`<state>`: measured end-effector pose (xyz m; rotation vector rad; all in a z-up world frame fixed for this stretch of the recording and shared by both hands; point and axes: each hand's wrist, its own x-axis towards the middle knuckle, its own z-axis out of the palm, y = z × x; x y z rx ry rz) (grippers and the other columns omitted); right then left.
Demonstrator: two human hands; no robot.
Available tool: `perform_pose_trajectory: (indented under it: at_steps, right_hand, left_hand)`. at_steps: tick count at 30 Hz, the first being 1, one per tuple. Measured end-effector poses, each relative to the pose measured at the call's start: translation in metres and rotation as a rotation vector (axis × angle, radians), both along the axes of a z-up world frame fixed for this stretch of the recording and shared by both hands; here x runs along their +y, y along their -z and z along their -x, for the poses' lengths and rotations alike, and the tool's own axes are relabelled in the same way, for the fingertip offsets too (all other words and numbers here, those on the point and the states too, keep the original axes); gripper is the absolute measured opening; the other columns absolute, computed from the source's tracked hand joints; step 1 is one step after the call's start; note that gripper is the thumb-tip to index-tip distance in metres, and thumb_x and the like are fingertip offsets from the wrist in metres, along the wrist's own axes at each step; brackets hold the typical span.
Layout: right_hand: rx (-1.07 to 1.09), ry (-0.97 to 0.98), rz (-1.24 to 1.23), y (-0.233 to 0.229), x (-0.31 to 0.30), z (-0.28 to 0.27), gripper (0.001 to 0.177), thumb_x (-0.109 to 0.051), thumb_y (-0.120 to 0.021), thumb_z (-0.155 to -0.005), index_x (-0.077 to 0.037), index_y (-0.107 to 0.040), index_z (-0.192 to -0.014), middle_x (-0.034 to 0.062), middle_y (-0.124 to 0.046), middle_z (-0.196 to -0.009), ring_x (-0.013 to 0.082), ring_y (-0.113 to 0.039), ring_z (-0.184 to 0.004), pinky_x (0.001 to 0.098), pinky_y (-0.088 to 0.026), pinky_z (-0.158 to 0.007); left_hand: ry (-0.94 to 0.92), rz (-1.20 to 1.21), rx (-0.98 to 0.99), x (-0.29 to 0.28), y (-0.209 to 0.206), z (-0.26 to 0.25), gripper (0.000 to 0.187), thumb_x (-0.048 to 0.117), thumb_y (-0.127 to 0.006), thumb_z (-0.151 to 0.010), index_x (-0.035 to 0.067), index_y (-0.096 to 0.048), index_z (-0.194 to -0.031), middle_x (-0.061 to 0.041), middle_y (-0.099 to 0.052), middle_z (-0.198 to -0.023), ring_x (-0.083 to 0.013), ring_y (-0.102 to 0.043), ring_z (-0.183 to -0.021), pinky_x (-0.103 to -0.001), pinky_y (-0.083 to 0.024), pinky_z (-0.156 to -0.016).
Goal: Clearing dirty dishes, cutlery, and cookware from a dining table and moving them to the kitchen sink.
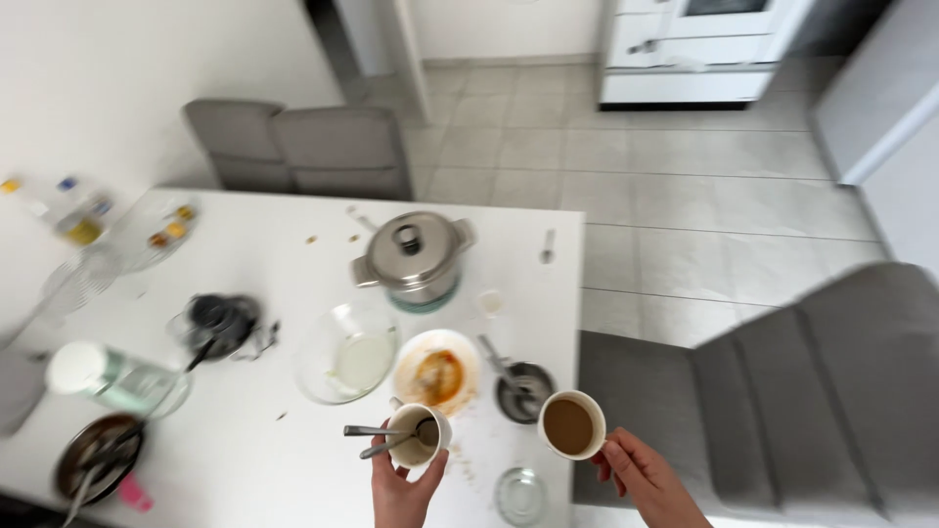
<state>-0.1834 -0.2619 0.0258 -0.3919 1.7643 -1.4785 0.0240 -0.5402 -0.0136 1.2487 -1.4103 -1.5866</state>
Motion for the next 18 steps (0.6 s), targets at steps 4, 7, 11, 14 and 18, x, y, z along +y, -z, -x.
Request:
perform_pose_trajectory:
  at_steps: [4,7,11,14,18]
  right_hand:
    - [0.075,0.139,0.017,-0.016,0.087,0.006,0.034,-0.028,-0.049,-0.105,-0.005,-0.068,-0.089,0.0082,-0.067,-0.077,0.0164,-0.054,-0.064,0.031,-0.047,-0.062]
    - [0.131,0.244,0.027,-0.026,0.156,0.006,0.036,-0.03,-0.049,-0.104,-0.005,-0.068,-0.086,0.0072,-0.067,-0.077,0.0153,-0.055,-0.063,0.0298,-0.047,-0.062]
    - [0.145,0.398,-0.045,-0.041,0.252,-0.001,0.035,-0.033,-0.049,-0.103,-0.007,-0.068,-0.087,0.0058,-0.069,-0.077,0.0141,-0.054,-0.061,0.0287,-0.048,-0.062]
    - [0.136,0.513,-0.011,-0.036,0.326,-0.008,0.034,-0.03,-0.048,-0.104,-0.007,-0.065,-0.085,0.0055,-0.07,-0.087,0.0147,-0.059,-0.07,0.0288,-0.049,-0.061]
    - [0.135,0.67,-0.045,-0.038,0.418,-0.026,0.034,-0.032,-0.049,-0.103,-0.008,-0.067,-0.086,0.004,-0.07,-0.085,0.0145,-0.056,-0.066,0.0289,-0.049,-0.063]
  left_hand:
    - [0.188,0.097,-0.075,0.08,-0.006,0.039,0.1,0.006,-0.092,-0.057,0.013,-0.051,-0.148,-0.002,-0.064,-0.135,-0.0167,-0.067,-0.113,-0.032,-0.062,-0.091]
    - [0.311,0.056,-0.116,0.147,-0.017,0.063,0.1,0.008,-0.092,-0.057,0.016,-0.051,-0.147,0.0,-0.067,-0.133,-0.0153,-0.068,-0.113,-0.032,-0.061,-0.092]
    - [0.451,0.073,-0.172,0.229,-0.006,0.091,0.101,0.009,-0.093,-0.055,0.02,-0.052,-0.147,0.0,-0.07,-0.131,-0.0165,-0.07,-0.112,-0.032,-0.061,-0.091]
    - [0.647,0.096,0.006,0.29,-0.005,0.109,0.097,0.004,-0.091,-0.062,0.01,-0.049,-0.149,-0.005,-0.063,-0.142,-0.018,-0.067,-0.121,-0.03,-0.056,-0.099]
    - [0.791,0.103,-0.043,0.375,-0.02,0.133,0.096,0.006,-0.092,-0.059,0.014,-0.053,-0.146,-0.002,-0.065,-0.14,-0.0152,-0.066,-0.12,-0.031,-0.058,-0.096]
